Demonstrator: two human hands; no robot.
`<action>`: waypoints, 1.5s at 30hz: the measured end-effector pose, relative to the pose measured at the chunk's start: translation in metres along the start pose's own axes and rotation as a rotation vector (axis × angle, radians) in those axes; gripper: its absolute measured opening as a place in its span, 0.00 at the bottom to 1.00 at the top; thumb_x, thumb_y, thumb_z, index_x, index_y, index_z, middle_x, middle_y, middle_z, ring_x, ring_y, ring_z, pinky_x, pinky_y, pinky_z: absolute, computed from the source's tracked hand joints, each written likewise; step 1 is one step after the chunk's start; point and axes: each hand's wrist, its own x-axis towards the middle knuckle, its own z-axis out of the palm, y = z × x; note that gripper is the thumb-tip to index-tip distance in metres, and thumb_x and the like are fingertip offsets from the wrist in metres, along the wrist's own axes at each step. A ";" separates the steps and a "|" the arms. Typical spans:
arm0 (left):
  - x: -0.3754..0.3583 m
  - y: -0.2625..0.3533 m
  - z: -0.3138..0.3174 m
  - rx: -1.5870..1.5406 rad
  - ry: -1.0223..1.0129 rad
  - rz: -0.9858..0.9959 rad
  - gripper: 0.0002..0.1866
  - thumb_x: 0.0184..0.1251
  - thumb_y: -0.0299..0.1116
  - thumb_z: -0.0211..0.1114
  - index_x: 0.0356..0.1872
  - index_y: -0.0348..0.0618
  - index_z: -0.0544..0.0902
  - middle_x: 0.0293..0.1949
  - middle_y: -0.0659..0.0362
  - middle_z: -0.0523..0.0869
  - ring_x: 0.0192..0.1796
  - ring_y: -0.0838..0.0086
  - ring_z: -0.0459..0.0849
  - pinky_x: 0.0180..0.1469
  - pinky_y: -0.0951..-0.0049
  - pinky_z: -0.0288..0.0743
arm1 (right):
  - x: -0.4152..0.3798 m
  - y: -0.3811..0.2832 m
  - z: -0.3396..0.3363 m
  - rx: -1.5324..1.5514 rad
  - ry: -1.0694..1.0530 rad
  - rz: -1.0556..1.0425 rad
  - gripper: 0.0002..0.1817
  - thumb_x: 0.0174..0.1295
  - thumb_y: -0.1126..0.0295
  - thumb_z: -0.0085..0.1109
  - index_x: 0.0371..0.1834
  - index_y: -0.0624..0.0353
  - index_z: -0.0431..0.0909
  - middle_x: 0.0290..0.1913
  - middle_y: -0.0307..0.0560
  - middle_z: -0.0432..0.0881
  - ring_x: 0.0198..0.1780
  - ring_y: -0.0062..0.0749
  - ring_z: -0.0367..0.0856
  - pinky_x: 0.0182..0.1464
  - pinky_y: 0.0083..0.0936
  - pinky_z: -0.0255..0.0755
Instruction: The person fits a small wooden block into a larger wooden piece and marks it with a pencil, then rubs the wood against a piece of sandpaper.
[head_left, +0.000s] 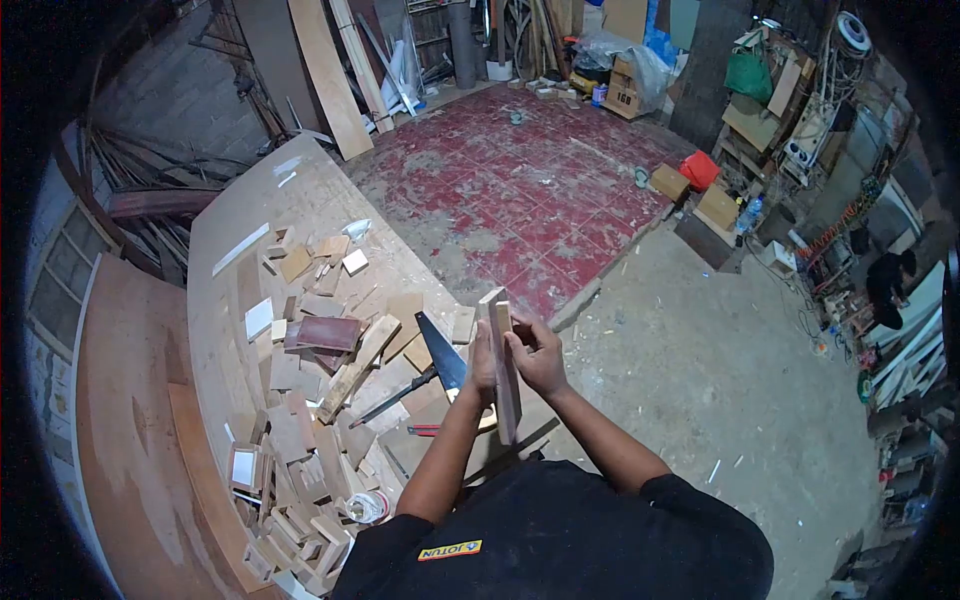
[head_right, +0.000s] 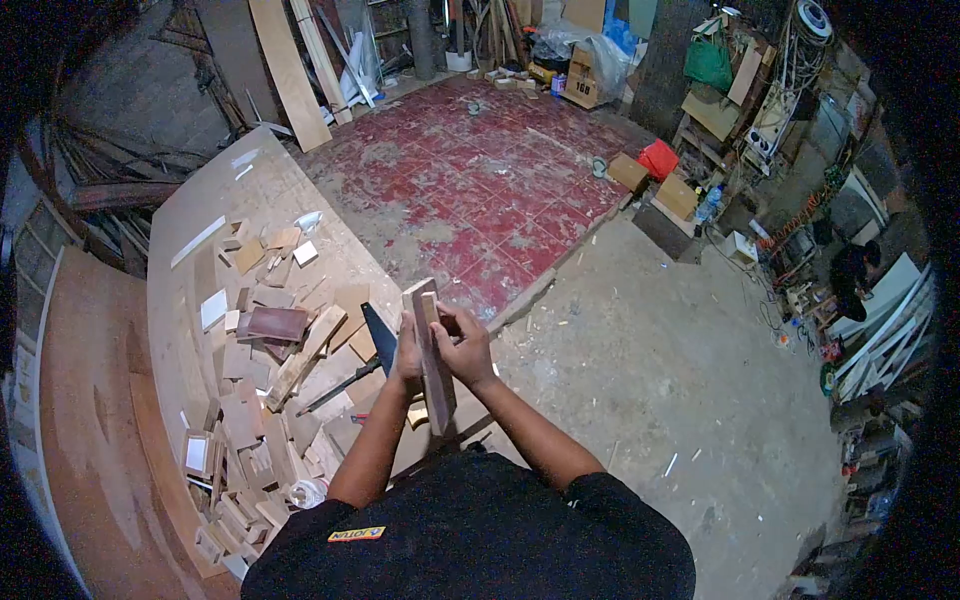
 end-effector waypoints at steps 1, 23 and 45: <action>0.000 0.004 -0.005 -0.073 -0.086 -0.086 0.40 0.70 0.71 0.36 0.57 0.44 0.74 0.48 0.54 0.81 0.51 0.63 0.81 0.56 0.63 0.74 | -0.006 -0.006 -0.002 0.000 -0.039 -0.010 0.17 0.60 0.74 0.63 0.53 0.64 0.78 0.43 0.53 0.83 0.41 0.38 0.85 0.44 0.29 0.78; -0.018 -0.006 0.038 0.036 0.145 0.063 0.41 0.71 0.69 0.34 0.62 0.43 0.73 0.53 0.54 0.79 0.55 0.65 0.78 0.62 0.64 0.70 | 0.033 -0.030 0.000 0.034 0.065 -0.004 0.13 0.61 0.73 0.60 0.49 0.63 0.80 0.37 0.53 0.83 0.38 0.36 0.84 0.43 0.30 0.76; 0.013 0.024 -0.023 0.167 0.194 0.050 0.37 0.68 0.71 0.42 0.40 0.43 0.78 0.28 0.61 0.78 0.30 0.76 0.79 0.32 0.72 0.75 | -0.019 0.001 0.030 -0.080 -0.015 -0.142 0.13 0.61 0.75 0.61 0.49 0.64 0.79 0.36 0.47 0.82 0.38 0.25 0.82 0.41 0.25 0.77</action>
